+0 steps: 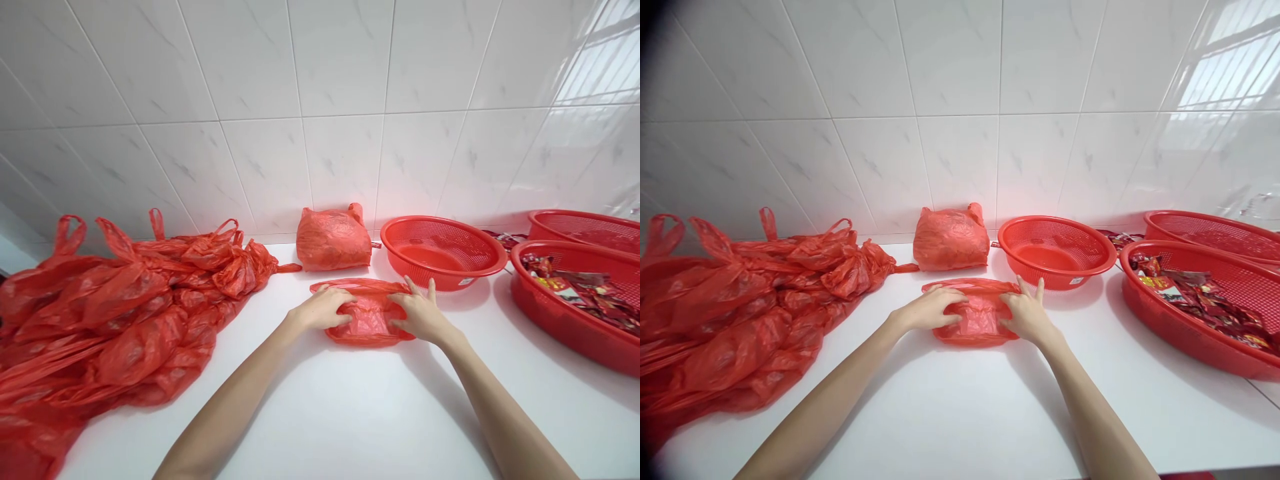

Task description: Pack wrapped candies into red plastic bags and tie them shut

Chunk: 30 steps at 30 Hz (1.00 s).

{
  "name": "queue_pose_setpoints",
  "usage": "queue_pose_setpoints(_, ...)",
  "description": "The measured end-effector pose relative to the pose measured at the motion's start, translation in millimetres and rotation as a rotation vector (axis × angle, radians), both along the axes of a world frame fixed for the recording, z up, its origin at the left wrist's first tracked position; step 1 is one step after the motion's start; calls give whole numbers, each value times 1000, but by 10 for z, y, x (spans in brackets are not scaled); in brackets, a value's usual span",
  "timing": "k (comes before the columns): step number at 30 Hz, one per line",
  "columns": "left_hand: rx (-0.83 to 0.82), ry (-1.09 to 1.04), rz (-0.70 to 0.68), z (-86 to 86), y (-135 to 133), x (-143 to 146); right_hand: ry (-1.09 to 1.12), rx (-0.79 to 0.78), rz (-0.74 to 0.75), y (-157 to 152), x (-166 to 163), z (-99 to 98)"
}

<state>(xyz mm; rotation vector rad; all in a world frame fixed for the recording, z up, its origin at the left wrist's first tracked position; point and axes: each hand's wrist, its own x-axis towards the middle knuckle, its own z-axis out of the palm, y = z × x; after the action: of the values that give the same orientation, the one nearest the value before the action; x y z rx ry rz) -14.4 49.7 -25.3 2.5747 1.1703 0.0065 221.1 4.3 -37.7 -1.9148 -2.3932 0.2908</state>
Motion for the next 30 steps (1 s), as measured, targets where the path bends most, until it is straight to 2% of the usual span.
queue_pose_setpoints(5,-14,76,25,-53,10,50,-18,-7,34,26,-63,-27)
queue_pose_setpoints(9,-31,114,108,-85,80,-45,-34,-110,-62,25,2,-34)
queue_pose_setpoints(12,-70,156,122,-96,139,-127,-47,-158,-97,9,38,-22)
queue_pose_setpoints(17,-76,221,108,-42,116,-132,-10,-123,-55,25,76,-36)
queue_pose_setpoints(21,-62,216,76,19,58,-74,225,41,-1,114,147,-104)
queue_pose_setpoints(25,-17,97,62,63,13,-30,596,329,6,170,159,-131)
queue_pose_setpoints(28,81,-73,-6,87,-65,28,833,616,15,139,212,-12)
queue_pose_setpoints(30,155,-223,-91,62,-158,110,920,856,-44,100,383,143)
